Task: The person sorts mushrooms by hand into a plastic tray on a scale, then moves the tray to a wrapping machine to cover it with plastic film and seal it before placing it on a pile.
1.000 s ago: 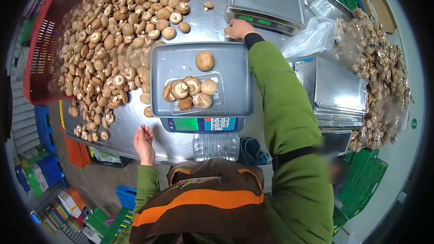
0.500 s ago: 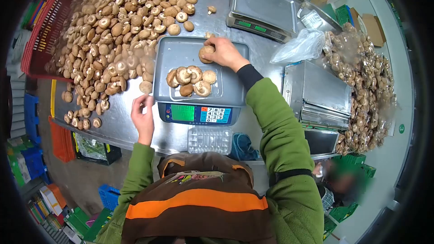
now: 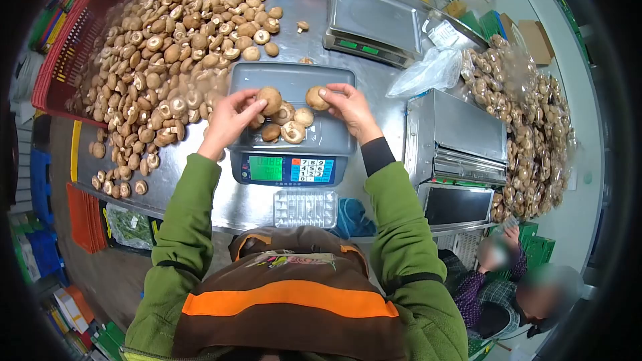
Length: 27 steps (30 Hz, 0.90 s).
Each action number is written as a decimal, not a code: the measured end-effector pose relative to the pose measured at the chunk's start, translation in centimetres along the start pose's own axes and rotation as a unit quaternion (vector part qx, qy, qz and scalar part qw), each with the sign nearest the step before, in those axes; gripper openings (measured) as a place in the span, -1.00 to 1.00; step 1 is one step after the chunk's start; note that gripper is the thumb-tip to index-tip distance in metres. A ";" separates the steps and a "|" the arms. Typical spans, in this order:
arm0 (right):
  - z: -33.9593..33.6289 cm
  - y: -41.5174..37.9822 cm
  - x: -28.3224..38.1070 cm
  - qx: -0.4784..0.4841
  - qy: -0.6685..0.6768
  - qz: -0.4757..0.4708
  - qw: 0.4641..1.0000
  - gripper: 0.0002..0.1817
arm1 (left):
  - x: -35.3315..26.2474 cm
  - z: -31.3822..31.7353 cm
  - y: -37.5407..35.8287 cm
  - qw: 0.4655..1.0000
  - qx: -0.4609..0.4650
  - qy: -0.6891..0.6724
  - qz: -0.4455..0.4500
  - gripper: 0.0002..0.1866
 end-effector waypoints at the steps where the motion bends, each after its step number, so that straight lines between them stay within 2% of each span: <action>1: 0.1 -0.4 -0.5 0.002 0.044 0.013 0.999 -0.54 | 0.4 0.5 -0.5 1.000 0.004 0.001 0.000 -0.64; 3: 0.5 -1.1 -1.0 -0.001 0.059 0.019 0.998 -0.59 | 1.6 1.2 -1.5 0.975 -0.043 0.215 0.021 -0.64; 4: 0.9 -1.6 -1.0 0.004 0.070 0.019 0.997 -0.59 | 1.1 1.6 -2.2 0.953 -0.066 0.291 0.060 -0.64; 8: 2.6 -2.0 -0.8 0.030 0.083 0.009 0.996 -0.59 | 1.5 2.2 -2.8 0.955 -0.099 0.274 0.062 -0.65; 10: 3.9 -2.2 -0.2 0.056 0.104 -0.021 0.993 -0.59 | 1.7 2.0 -2.8 0.964 -0.081 0.251 -0.026 -0.65; 11: 4.5 -2.0 -0.5 0.056 0.104 -0.022 0.993 -0.59 | 1.5 2.0 -2.8 0.964 -0.082 0.251 -0.025 -0.65; 13: 5.2 -1.2 -1.7 0.069 0.014 -0.133 0.989 -0.51 | 1.3 1.9 -2.7 0.982 -0.052 0.132 -0.127 -0.63; 14: 5.3 -0.7 -2.2 0.044 -0.219 -0.193 0.955 -0.52 | 1.5 1.7 -2.7 0.982 -0.053 0.132 -0.126 -0.63; 15: 4.9 -0.6 -2.8 -0.021 -0.354 -0.218 0.909 -0.54 | 1.9 1.6 -2.6 0.978 -0.062 0.155 -0.124 -0.63; 18: 4.9 -0.6 -2.5 -0.013 -0.337 -0.214 0.917 -0.53 | 1.1 1.0 -3.1 0.974 -0.074 0.183 -0.110 -0.63; 20: 4.7 -0.9 -2.2 0.030 -0.262 -0.180 0.948 -0.52 | 1.2 0.6 -3.8 0.973 -0.072 0.190 -0.106 -0.64; 25: 3.0 -1.3 -2.0 0.004 -0.175 -0.145 0.974 -0.54 | 3.6 -2.7 -4.2 0.976 -0.181 0.104 -0.068 -0.68; 27: 1.8 -1.2 -2.5 -0.023 -0.174 -0.120 0.977 -0.55 | 4.4 -3.9 -4.4 0.974 -0.205 0.076 -0.054 -0.63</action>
Point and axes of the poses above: each hand's wrist, its own y-axis towards the middle knuckle, its own z-axis out of the palm, x = y × z, the point moved 1 cm from there along y, towards the middle knuckle, and after that the axes turned 6 degrees about x, right-handed, at the moved point
